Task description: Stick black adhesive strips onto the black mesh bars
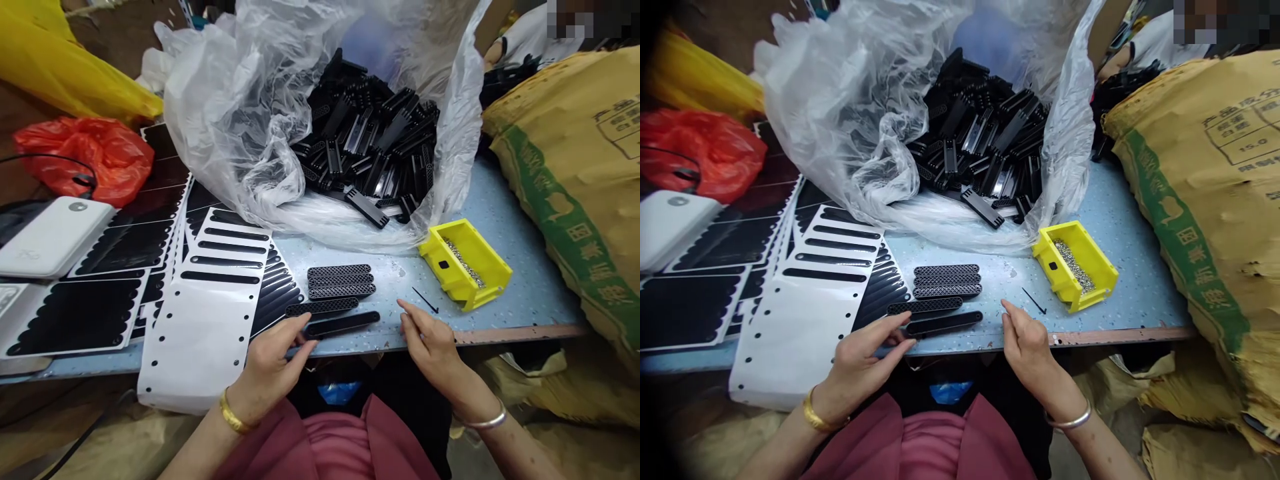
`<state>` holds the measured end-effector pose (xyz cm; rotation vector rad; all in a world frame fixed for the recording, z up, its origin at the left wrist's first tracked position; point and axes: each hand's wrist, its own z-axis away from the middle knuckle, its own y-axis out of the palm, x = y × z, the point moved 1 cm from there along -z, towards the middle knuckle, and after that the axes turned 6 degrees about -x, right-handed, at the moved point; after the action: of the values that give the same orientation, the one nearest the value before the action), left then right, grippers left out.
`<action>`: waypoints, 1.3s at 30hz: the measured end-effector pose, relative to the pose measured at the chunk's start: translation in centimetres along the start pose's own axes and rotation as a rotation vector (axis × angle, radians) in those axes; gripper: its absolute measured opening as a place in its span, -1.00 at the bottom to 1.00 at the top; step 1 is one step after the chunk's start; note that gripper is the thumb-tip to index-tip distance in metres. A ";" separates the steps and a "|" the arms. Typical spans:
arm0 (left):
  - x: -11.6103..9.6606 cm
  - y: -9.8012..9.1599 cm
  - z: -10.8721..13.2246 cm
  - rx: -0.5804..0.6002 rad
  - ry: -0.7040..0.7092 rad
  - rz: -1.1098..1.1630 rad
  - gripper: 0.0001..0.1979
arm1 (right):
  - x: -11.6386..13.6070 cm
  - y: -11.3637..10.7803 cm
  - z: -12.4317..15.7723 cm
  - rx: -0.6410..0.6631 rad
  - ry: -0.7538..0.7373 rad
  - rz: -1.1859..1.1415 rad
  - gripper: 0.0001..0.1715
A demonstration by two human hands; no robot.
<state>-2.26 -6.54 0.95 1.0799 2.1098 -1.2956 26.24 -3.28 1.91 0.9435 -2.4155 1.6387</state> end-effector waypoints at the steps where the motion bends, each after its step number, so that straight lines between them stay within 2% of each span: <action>1: 0.1 -0.6 -0.1 -0.028 -0.030 -0.023 -0.70 | 0.1 0.1 -0.4 -0.017 0.066 -0.071 -0.70; 4: 0.8 -1.9 -0.5 -0.125 -0.143 -0.116 -0.75 | 1.2 0.9 -1.2 0.015 0.183 -0.265 -0.75; 7: 1.5 -1.5 -1.3 -0.084 -0.190 -0.104 -0.79 | 2.1 2.2 -1.1 0.034 0.217 -0.348 -0.68; 10: 1.4 0.0 -2.1 0.005 -0.156 -0.046 -0.80 | 2.2 3.2 -0.5 -0.015 0.199 -0.325 -0.72; 14: 0.9 1.6 -2.9 0.007 -0.108 -0.037 -0.83 | 2.0 3.8 -0.2 -0.084 0.166 -0.237 -0.81; 17: 0.8 1.9 -3.1 0.002 -0.120 -0.025 -0.85 | 2.0 4.0 -0.2 -0.111 0.169 -0.214 -0.83; 20: 0.5 1.5 -3.0 -0.006 -0.129 -0.020 -0.82 | 2.1 4.3 -0.1 -0.128 0.204 -0.209 -0.76; 22: 0.3 0.4 -2.8 -0.045 -0.119 -0.042 -0.80 | 2.2 4.4 0.0 -0.133 0.207 -0.195 -0.70; 24: 0.3 -1.5 -2.3 -0.120 -0.099 -0.119 -0.80 | 2.2 4.4 0.0 -0.145 0.173 -0.182 -0.68; 27: 1.3 -5.5 -1.2 -0.282 -0.106 -0.365 -0.82 | 2.3 4.3 -0.1 -0.171 0.115 -0.166 -0.70; 30: 3.9 -9.9 -0.2 -0.396 -0.209 -0.625 -0.77 | 1.9 4.0 -0.3 -0.185 0.143 -0.111 -0.64; 33: 6.9 -13.1 -0.1 -0.388 -0.438 -0.714 -0.64 | 1.6 3.3 -0.3 -0.163 0.182 -0.071 -0.49; 35: 8.4 -14.0 -0.9 -0.338 -0.557 -0.709 -0.54 | 1.9 2.3 -0.2 -0.158 0.180 -0.028 -0.41; 37: 9.2 -14.1 -2.0 -0.256 -0.611 -0.684 -0.47 | 3.2 1.2 -0.1 -0.163 0.133 0.002 -0.45; 39: 9.3 -13.7 -2.9 -0.178 -0.622 -0.667 -0.44 | 5.6 0.8 -0.3 -0.163 0.024 -0.049 -0.64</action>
<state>-18.72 -3.84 3.29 -0.1465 2.0676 -1.4296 21.21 -5.33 3.56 0.9435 -2.4446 1.4041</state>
